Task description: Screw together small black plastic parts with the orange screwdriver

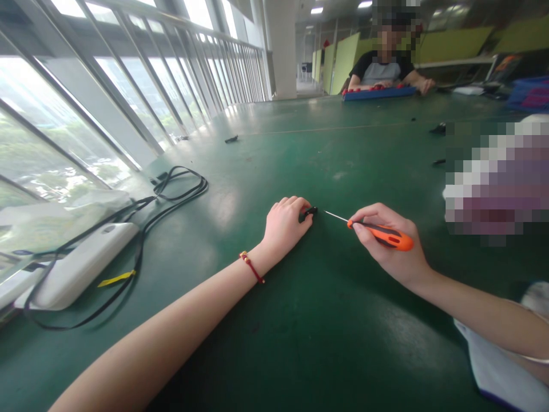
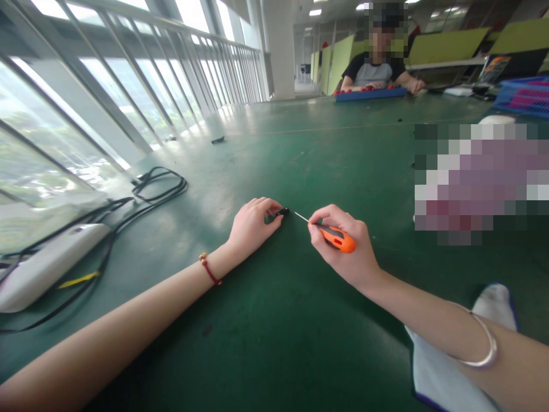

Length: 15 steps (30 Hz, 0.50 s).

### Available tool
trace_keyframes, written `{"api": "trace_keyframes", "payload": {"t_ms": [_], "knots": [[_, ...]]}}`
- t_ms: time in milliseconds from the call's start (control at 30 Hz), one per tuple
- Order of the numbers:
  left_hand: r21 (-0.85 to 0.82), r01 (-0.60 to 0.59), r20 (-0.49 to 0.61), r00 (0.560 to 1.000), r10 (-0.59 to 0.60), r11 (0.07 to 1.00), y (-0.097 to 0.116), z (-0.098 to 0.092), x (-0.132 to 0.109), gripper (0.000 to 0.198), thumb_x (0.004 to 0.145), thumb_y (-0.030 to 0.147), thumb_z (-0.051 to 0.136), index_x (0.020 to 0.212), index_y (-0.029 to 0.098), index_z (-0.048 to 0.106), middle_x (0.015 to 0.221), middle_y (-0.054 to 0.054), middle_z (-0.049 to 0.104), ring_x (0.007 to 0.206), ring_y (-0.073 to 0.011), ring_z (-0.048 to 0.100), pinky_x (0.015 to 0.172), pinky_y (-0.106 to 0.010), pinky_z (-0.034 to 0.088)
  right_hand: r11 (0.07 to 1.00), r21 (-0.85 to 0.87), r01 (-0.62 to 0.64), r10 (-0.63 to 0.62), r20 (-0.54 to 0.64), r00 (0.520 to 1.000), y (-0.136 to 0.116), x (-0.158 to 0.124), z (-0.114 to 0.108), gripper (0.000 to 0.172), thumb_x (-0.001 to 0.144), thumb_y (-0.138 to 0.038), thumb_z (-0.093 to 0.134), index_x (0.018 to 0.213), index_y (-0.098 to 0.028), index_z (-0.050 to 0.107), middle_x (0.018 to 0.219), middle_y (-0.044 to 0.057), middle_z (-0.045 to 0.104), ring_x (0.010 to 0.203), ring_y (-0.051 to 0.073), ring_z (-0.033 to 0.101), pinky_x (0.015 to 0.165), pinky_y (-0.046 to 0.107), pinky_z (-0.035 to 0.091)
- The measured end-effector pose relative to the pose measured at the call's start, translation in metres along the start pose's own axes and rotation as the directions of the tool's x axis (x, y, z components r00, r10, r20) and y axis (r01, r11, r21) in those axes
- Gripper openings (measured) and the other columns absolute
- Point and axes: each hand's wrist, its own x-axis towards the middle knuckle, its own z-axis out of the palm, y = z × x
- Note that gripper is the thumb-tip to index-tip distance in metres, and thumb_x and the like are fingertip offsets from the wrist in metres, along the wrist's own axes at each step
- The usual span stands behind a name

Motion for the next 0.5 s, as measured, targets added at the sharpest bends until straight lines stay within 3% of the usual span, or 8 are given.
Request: {"api": "trace_keyframes", "payload": {"t_ms": [100,200,267,367,500], "knots": [[-0.098,0.008,0.019,1.000,-0.006,0.995,0.0014,0.0002,-0.0006,0.019,0.082,0.024,0.060,0.100,0.018,0.061,0.085,-0.001,0.068,0.084,-0.0189,0.062,0.076,-0.032,0.048,1.000,0.010,0.001,-0.001,-0.005,1.000,-0.0001,0.0002,0.0001,0.004,0.084,-0.020,0.060,0.083,-0.024,0.060,0.070,-0.002,0.068,0.062,0.014,0.066,0.055,0.023,0.047],[-0.215,-0.056,0.057,0.996,0.070,0.975,0.0025,-0.0005,-0.0018,0.022,0.084,0.026,0.059,0.105,0.020,0.058,0.082,0.001,0.068,0.078,-0.0159,0.062,0.071,-0.028,0.049,1.000,0.009,0.004,-0.004,-0.012,1.000,-0.0007,0.0003,0.0003,0.004,0.084,-0.019,0.060,0.084,-0.024,0.060,0.070,-0.002,0.068,0.062,0.014,0.066,0.055,0.023,0.047],[-0.209,-0.098,0.021,0.994,0.105,0.973,0.0018,-0.0008,-0.0020,0.018,0.084,0.023,0.057,0.102,0.020,0.060,0.084,0.000,0.067,0.081,-0.0160,0.061,0.074,-0.028,0.049,1.000,0.006,0.003,-0.003,-0.015,1.000,-0.0007,0.0002,0.0004,0.004,0.084,-0.019,0.060,0.084,-0.024,0.060,0.071,-0.002,0.069,0.064,0.014,0.066,0.055,0.023,0.047],[-0.127,-0.128,-0.052,0.991,0.122,0.984,-0.0008,-0.0002,-0.0009,0.017,0.083,0.019,0.057,0.099,0.019,0.064,0.103,-0.005,0.066,0.098,-0.0198,0.059,0.088,-0.033,0.048,1.000,0.006,0.001,-0.001,-0.004,1.000,0.0000,-0.0003,0.0005,0.004,0.084,-0.020,0.060,0.084,-0.024,0.060,0.073,-0.001,0.069,0.066,0.014,0.067,0.055,0.023,0.047],[-0.095,-0.185,0.028,0.982,0.189,0.978,-0.0027,0.0015,0.0007,0.031,0.086,0.016,0.053,0.116,0.021,0.062,0.127,-0.004,0.062,0.116,-0.0223,0.053,0.101,-0.039,0.042,1.000,0.019,-0.002,0.002,0.016,1.000,0.0009,-0.0007,0.0007,0.004,0.084,-0.019,0.060,0.084,-0.024,0.060,0.075,-0.001,0.069,0.068,0.015,0.068,0.056,0.023,0.048]]}}
